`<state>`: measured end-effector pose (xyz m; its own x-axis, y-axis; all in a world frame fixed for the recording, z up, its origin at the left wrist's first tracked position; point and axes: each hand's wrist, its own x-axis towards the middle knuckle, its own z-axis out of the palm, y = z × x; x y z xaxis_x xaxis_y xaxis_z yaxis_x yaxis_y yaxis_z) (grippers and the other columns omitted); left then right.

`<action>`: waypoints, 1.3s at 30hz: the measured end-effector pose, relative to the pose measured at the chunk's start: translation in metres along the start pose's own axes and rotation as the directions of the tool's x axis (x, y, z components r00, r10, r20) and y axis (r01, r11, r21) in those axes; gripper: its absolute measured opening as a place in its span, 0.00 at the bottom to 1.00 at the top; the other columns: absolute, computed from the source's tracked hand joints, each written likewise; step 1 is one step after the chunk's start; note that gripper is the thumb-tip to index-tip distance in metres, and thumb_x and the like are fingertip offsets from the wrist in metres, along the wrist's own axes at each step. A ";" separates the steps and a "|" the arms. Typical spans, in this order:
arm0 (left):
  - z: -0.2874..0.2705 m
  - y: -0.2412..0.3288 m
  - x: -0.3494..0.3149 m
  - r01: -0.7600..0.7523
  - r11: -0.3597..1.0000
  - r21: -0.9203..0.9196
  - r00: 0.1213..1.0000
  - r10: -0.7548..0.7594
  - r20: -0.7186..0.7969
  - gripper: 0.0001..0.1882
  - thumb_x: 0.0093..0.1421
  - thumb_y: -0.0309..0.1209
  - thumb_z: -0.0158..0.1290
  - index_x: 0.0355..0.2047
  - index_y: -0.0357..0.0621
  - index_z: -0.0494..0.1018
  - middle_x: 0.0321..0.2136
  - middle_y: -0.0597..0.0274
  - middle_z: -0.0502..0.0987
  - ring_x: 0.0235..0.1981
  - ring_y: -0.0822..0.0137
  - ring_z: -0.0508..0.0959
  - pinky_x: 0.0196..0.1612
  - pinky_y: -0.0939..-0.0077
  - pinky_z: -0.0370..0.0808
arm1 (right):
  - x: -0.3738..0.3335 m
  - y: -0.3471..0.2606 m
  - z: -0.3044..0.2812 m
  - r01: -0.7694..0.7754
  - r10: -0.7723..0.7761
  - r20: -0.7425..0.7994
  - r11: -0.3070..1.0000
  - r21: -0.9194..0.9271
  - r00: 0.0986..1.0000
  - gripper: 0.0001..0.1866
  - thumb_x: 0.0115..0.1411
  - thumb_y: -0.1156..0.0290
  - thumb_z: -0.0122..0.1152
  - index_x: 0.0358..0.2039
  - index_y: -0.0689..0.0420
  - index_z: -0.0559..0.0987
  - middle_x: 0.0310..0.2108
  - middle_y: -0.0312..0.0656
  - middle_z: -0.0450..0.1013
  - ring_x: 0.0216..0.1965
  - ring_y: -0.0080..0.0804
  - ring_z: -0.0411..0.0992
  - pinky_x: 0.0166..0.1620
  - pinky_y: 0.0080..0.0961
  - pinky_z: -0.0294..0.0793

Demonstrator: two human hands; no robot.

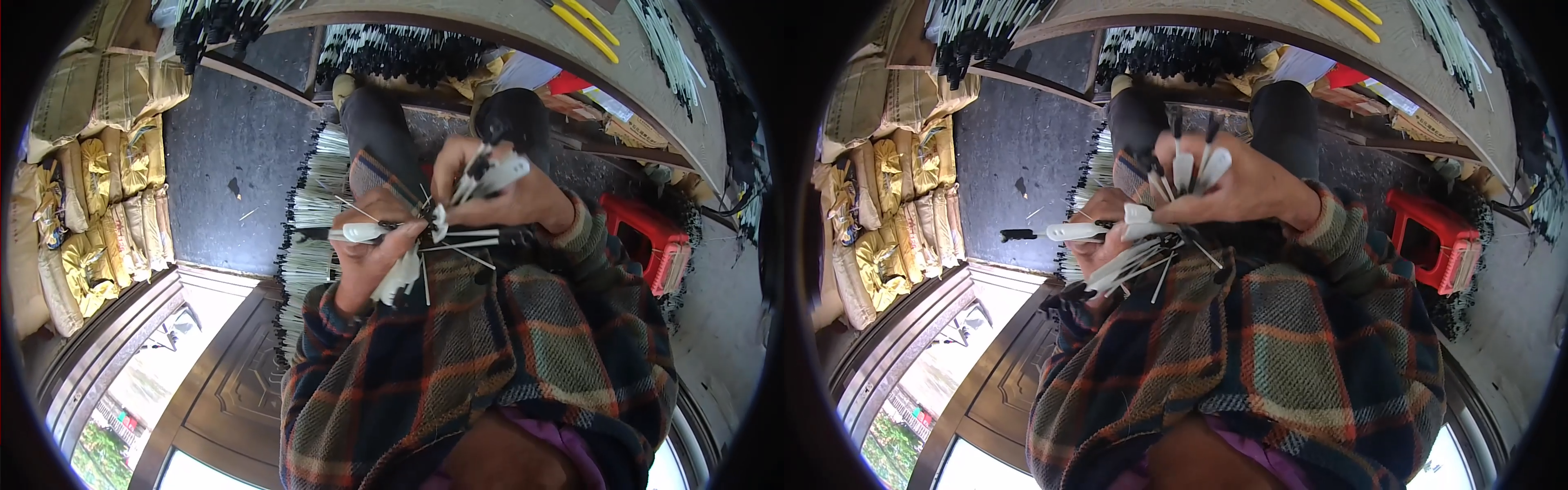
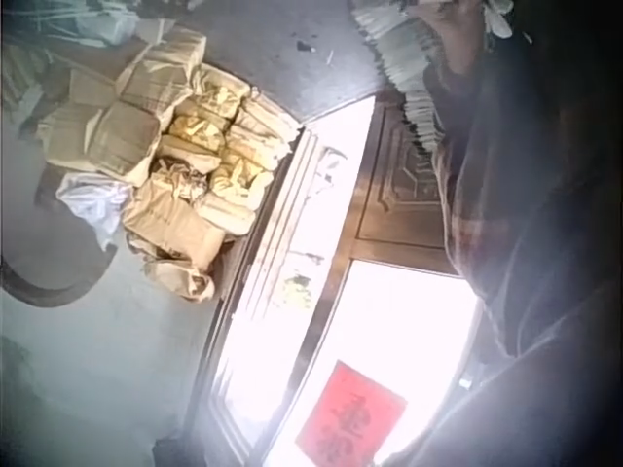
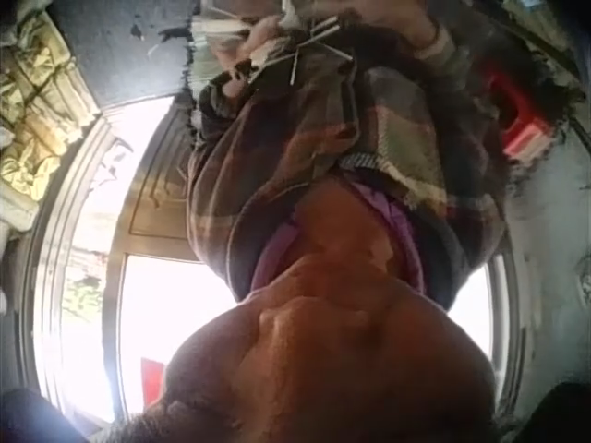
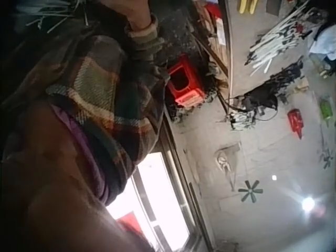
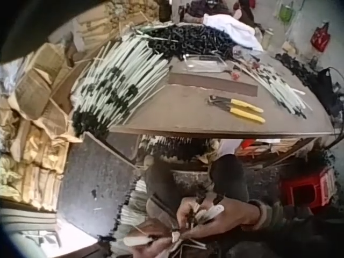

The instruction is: Assembling badminton shuttlecocks by inserting feathers into bases and trimming them with cutters.

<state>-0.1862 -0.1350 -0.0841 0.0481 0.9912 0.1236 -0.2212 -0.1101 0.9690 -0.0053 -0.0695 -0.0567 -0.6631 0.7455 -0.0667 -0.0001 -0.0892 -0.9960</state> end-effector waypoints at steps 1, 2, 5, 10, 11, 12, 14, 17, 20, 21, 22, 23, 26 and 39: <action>0.005 -0.001 -0.005 0.030 0.999 -0.023 0.984 -0.033 -0.176 0.04 0.44 0.19 0.58 0.20 0.33 0.73 0.18 0.60 0.73 0.20 0.71 0.71 0.24 0.80 0.66 | -0.001 -0.002 0.002 -0.002 0.006 0.046 0.998 -0.070 0.999 0.07 0.46 0.76 0.64 0.24 0.60 0.73 0.25 0.36 0.70 0.26 0.19 0.68 0.29 0.17 0.66; 0.001 -0.005 -0.002 -0.100 0.994 0.053 0.991 0.105 -0.086 0.06 0.47 0.20 0.57 0.26 0.32 0.73 0.22 0.60 0.74 0.22 0.72 0.72 0.26 0.80 0.66 | -0.001 -0.005 0.002 -0.004 0.015 0.073 0.990 -0.142 0.997 0.08 0.45 0.76 0.65 0.25 0.61 0.74 0.23 0.36 0.70 0.25 0.19 0.68 0.29 0.17 0.66; 0.013 0.001 -0.007 0.093 0.995 -0.033 0.963 -0.098 -0.250 0.08 0.48 0.20 0.56 0.31 0.31 0.73 0.26 0.59 0.74 0.25 0.72 0.72 0.28 0.79 0.67 | -0.003 -0.001 0.001 0.052 -0.040 0.108 0.993 -0.108 0.993 0.08 0.45 0.77 0.65 0.26 0.61 0.74 0.23 0.37 0.71 0.25 0.20 0.69 0.29 0.17 0.66; -0.013 0.010 0.000 0.273 0.923 -0.272 0.959 -0.239 0.153 0.13 0.51 0.30 0.53 0.32 0.31 0.73 0.25 0.55 0.74 0.25 0.71 0.71 0.31 0.79 0.67 | 0.006 0.002 -0.010 0.081 -0.086 0.098 0.995 0.052 0.991 0.11 0.43 0.75 0.68 0.27 0.62 0.75 0.25 0.40 0.72 0.27 0.24 0.71 0.30 0.19 0.69; -0.015 0.002 0.006 0.155 0.929 -0.336 0.975 -0.088 0.206 0.13 0.50 0.30 0.53 0.31 0.31 0.74 0.24 0.55 0.73 0.24 0.70 0.70 0.30 0.77 0.67 | 0.007 0.000 -0.015 -0.052 0.043 0.090 0.994 0.097 0.995 0.13 0.42 0.74 0.69 0.27 0.62 0.75 0.27 0.40 0.73 0.28 0.24 0.71 0.32 0.20 0.70; -0.014 0.005 0.008 0.199 0.925 -0.324 0.973 -0.146 0.180 0.13 0.48 0.32 0.52 0.27 0.30 0.74 0.22 0.55 0.73 0.21 0.69 0.70 0.27 0.75 0.67 | 0.010 0.001 -0.017 -0.126 0.114 0.108 0.987 0.104 0.988 0.17 0.41 0.73 0.70 0.32 0.63 0.74 0.33 0.42 0.72 0.33 0.25 0.71 0.36 0.20 0.70; -0.026 -0.002 0.011 0.248 0.871 -0.424 0.946 -0.122 0.302 0.14 0.45 0.32 0.51 0.24 0.30 0.74 0.20 0.53 0.73 0.19 0.67 0.69 0.24 0.74 0.66 | 0.014 -0.002 -0.017 -0.052 0.026 0.157 0.985 0.166 0.987 0.19 0.40 0.73 0.70 0.34 0.63 0.73 0.34 0.42 0.72 0.35 0.25 0.71 0.37 0.20 0.70; -0.041 -0.030 0.019 0.074 0.808 -0.585 0.852 0.254 0.458 0.13 0.42 0.30 0.49 0.23 0.31 0.74 0.17 0.52 0.73 0.16 0.66 0.66 0.20 0.74 0.63 | 0.017 0.011 -0.017 0.040 -0.117 0.304 0.968 0.246 0.945 0.27 0.42 0.73 0.69 0.43 0.63 0.69 0.38 0.43 0.71 0.39 0.27 0.71 0.38 0.20 0.70; -0.051 -0.031 0.031 0.155 0.778 -0.609 0.736 0.321 0.597 0.11 0.43 0.29 0.51 0.24 0.32 0.74 0.19 0.52 0.75 0.16 0.67 0.66 0.20 0.75 0.62 | 0.021 0.020 -0.014 0.221 -0.225 -0.006 0.954 0.201 0.974 0.35 0.48 0.74 0.64 0.54 0.63 0.56 0.49 0.48 0.62 0.48 0.36 0.67 0.44 0.26 0.72; -0.050 -0.030 0.033 0.174 0.763 -0.623 0.682 0.363 0.635 0.11 0.43 0.28 0.52 0.25 0.32 0.74 0.19 0.52 0.75 0.16 0.67 0.66 0.20 0.75 0.62 | 0.021 0.021 -0.015 0.219 -0.221 -0.010 0.955 0.203 0.975 0.35 0.48 0.74 0.64 0.54 0.63 0.56 0.49 0.48 0.62 0.48 0.36 0.67 0.44 0.26 0.72; -0.049 -0.029 0.035 0.166 0.753 -0.636 0.650 0.402 0.645 0.11 0.43 0.26 0.53 0.25 0.30 0.74 0.20 0.52 0.75 0.17 0.67 0.66 0.21 0.76 0.62 | 0.020 0.023 -0.016 0.240 -0.222 -0.119 0.955 0.173 0.968 0.35 0.49 0.75 0.62 0.55 0.63 0.55 0.50 0.49 0.61 0.48 0.38 0.67 0.45 0.27 0.72; -0.047 -0.028 0.037 0.176 0.753 -0.634 0.613 0.420 0.669 0.11 0.42 0.26 0.53 0.26 0.29 0.74 0.19 0.52 0.75 0.17 0.67 0.67 0.21 0.76 0.62 | 0.019 0.025 -0.016 0.258 -0.222 -0.227 0.956 0.141 0.948 0.34 0.51 0.77 0.60 0.55 0.63 0.54 0.51 0.50 0.59 0.49 0.39 0.66 0.45 0.29 0.72; -0.048 -0.028 0.032 0.153 0.734 -0.662 0.576 0.478 0.663 0.13 0.40 0.25 0.54 0.27 0.27 0.75 0.19 0.53 0.75 0.17 0.68 0.66 0.21 0.78 0.62 | 0.014 0.030 -0.005 0.266 -0.191 -0.393 0.953 0.147 0.900 0.32 0.52 0.81 0.56 0.55 0.63 0.54 0.50 0.51 0.60 0.49 0.41 0.66 0.45 0.30 0.74; -0.051 -0.037 0.033 0.034 0.644 -0.765 0.620 0.586 0.521 0.15 0.44 0.26 0.52 0.31 0.25 0.72 0.22 0.49 0.74 0.16 0.69 0.66 0.19 0.79 0.62 | -0.040 0.070 -0.001 0.425 -0.129 -0.573 0.801 0.421 0.809 0.48 0.47 0.48 0.61 0.58 0.63 0.48 0.49 0.54 0.61 0.52 0.45 0.62 0.56 0.41 0.60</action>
<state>-0.2263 -0.0944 -0.1269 0.4075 0.5120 0.7562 -0.8855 0.0191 0.4643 0.0222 -0.1050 -0.1235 -0.1077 0.9934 0.0402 -0.5971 -0.0323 -0.8015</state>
